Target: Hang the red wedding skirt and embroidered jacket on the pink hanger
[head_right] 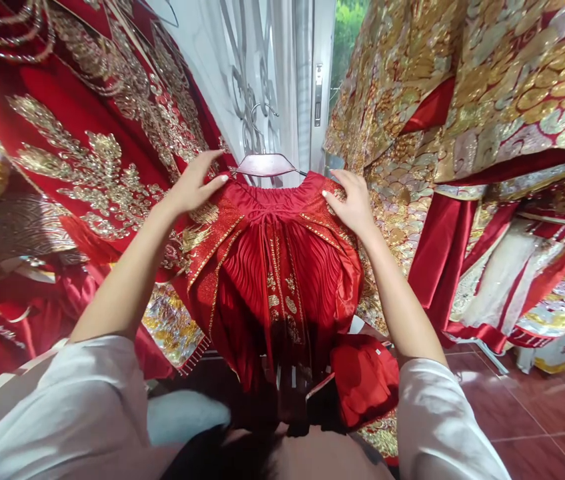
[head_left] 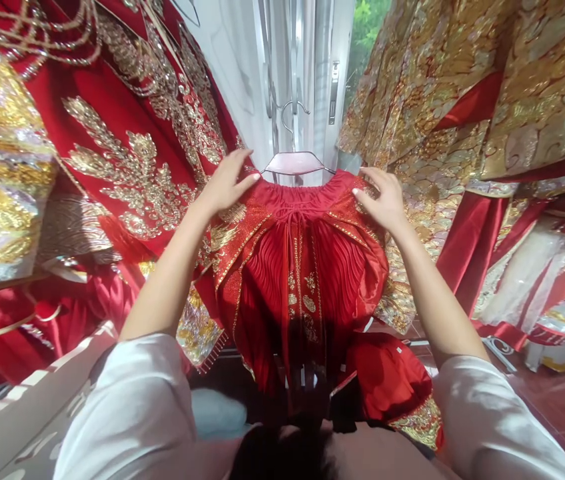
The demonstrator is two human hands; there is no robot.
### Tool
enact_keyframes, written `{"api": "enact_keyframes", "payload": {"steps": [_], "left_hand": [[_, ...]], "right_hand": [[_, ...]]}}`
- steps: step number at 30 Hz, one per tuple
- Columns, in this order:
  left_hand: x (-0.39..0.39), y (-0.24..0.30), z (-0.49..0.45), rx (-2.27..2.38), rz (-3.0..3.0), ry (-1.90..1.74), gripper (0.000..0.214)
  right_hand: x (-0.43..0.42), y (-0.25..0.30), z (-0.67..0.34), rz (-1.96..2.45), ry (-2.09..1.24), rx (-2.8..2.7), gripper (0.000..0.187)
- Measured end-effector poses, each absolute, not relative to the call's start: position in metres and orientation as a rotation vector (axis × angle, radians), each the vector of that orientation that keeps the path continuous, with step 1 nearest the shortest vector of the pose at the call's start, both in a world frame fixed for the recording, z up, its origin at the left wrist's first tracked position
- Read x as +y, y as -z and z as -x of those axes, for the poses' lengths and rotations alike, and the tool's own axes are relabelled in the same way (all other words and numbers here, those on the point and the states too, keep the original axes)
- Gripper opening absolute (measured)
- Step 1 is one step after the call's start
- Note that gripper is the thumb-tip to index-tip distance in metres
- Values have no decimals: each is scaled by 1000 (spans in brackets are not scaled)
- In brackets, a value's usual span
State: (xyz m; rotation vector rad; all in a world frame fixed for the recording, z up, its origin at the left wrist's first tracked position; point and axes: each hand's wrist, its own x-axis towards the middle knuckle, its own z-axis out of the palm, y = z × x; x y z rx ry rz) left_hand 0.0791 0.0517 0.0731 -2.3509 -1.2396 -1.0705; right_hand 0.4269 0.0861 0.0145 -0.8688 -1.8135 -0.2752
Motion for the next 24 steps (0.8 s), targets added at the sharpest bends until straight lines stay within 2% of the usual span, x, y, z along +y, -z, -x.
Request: {"api": "enact_keyframes", "payload": {"steps": [4,8,10,14,20,24], "left_hand": [[83,-75,-69,-1420,2495,1109,34],[84,-59,-74,-1440,2096,1640,35],[76,-53,-74,-1444,2014,1763,34],[60,-56,-60,-1495,2275,1529,33],[63,-79,-49,-1718,2808,1077,38],[77,-73,-64,-1583,2503,1418,45]], "right_hand": [[105,-11,-441,914,163,-1945,54],[115,-12,-449,859,-4,-1807,64],[117,-9,-452,829,-135,-1739,69],[118,-9,-460,837,-464,-1738,69],[124,-51,-451,879,-381,-2063,57],[139,-68,-429,842,-198,-1970,60]]}}
